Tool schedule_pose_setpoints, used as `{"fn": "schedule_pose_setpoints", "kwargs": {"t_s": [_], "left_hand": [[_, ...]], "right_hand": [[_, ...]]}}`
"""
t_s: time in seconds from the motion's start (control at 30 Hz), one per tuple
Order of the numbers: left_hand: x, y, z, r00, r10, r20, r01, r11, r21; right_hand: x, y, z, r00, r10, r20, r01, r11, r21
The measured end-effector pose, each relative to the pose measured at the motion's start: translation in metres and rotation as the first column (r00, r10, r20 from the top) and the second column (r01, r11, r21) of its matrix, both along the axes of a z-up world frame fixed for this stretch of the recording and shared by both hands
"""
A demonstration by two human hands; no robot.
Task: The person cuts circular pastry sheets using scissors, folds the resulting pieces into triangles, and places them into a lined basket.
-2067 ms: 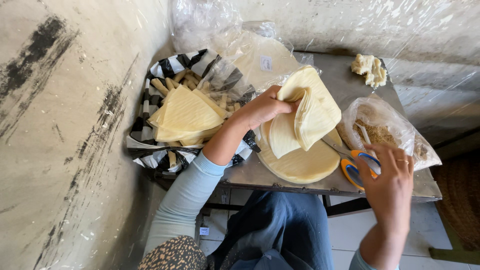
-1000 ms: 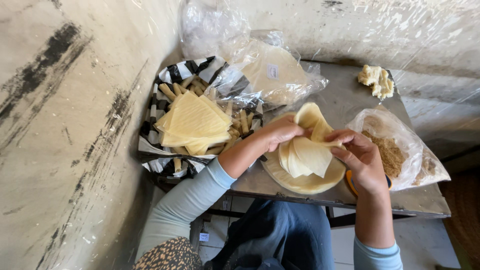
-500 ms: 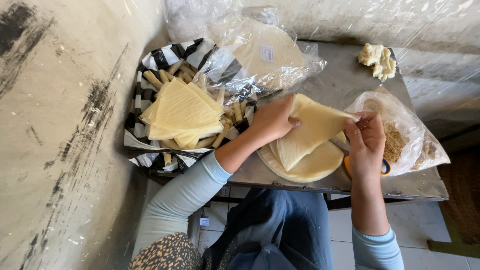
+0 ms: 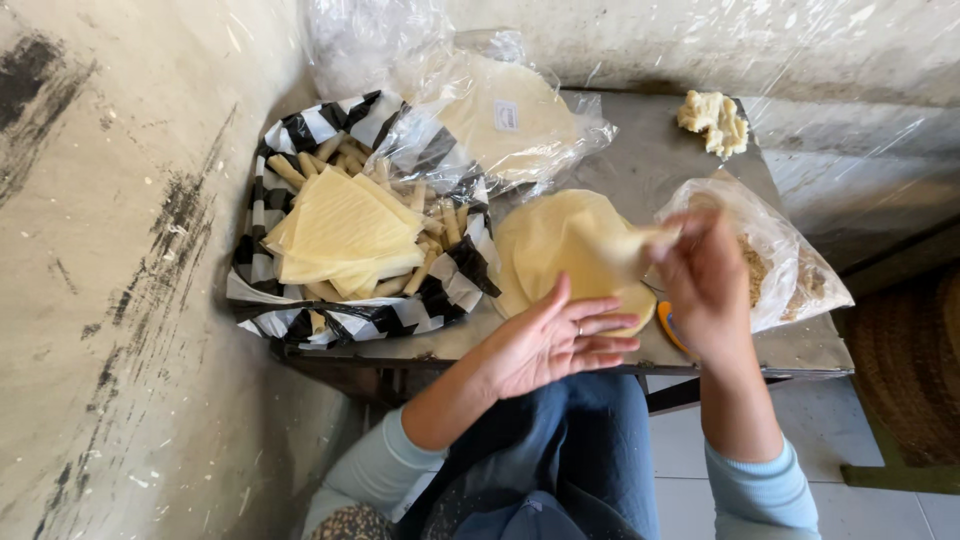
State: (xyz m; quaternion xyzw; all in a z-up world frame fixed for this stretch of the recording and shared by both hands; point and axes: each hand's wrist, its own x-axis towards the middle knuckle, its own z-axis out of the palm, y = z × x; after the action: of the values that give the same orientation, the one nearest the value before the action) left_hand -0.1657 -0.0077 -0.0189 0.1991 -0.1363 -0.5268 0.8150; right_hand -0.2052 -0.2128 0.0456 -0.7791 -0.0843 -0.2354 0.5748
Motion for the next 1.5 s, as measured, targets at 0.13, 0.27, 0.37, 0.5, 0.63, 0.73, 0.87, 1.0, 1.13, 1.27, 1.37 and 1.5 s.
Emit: {"fn": "schedule_pose_setpoints", "kwargs": {"t_s": [0.13,0.27,0.37,0.5,0.63,0.73,0.87,1.0,1.13,1.27,1.37,1.5], "left_hand": [[-0.015,0.017,-0.005,0.993,0.034,-0.11,-0.067,0.944,-0.323],[-0.024,0.037,-0.009,0.989,0.075,-0.126,-0.111,0.945,-0.309],[-0.038,0.037,-0.017,0.98,0.17,-0.103,-0.182,0.975,-0.124],[-0.067,0.021,-0.033,0.871,0.484,0.083,-0.487,0.873,0.02],[-0.085,0.015,-0.05,0.8,0.564,0.208,-0.594,0.792,0.138],[-0.097,0.013,-0.06,0.773,0.583,0.251,-0.617,0.783,0.08],[-0.107,0.012,-0.06,0.729,0.557,0.397,-0.621,0.783,0.042],[-0.11,0.005,-0.051,0.713,0.566,0.414,-0.633,0.773,0.032],[-0.117,0.004,-0.046,0.639,0.573,0.513,-0.68,0.733,0.028],[-0.126,0.003,-0.051,0.611,0.547,0.572,-0.692,0.72,0.051],[-0.128,0.004,-0.057,0.555,0.543,0.63,-0.707,0.707,0.013],[-0.127,0.002,-0.061,0.285,0.591,0.754,-0.804,0.576,-0.147]], "right_hand": [[-0.066,0.023,-0.002,0.911,0.39,0.13,-0.237,0.757,-0.609],[-0.097,0.038,-0.01,0.827,0.556,0.085,-0.361,0.64,-0.679],[-0.114,0.035,-0.019,0.838,0.542,0.059,-0.381,0.659,-0.648],[-0.13,0.032,-0.031,0.839,0.539,0.067,-0.421,0.723,-0.548],[-0.135,0.035,-0.037,0.919,0.393,-0.001,-0.367,0.856,-0.364],[-0.126,0.043,-0.04,0.996,0.081,-0.037,-0.088,0.958,-0.274],[-0.108,0.042,-0.039,0.999,-0.042,0.031,0.048,0.968,-0.248],[-0.106,0.039,-0.047,0.997,0.079,0.024,-0.079,0.997,0.023],[-0.114,0.034,-0.067,0.996,0.092,-0.011,-0.088,0.978,0.187],[-0.12,0.029,-0.079,0.997,0.078,0.022,-0.081,0.977,0.197],[-0.122,0.028,-0.083,0.995,0.067,0.068,-0.077,0.985,0.156],[-0.127,0.032,-0.088,0.993,0.074,0.092,-0.094,0.967,0.239]]}}
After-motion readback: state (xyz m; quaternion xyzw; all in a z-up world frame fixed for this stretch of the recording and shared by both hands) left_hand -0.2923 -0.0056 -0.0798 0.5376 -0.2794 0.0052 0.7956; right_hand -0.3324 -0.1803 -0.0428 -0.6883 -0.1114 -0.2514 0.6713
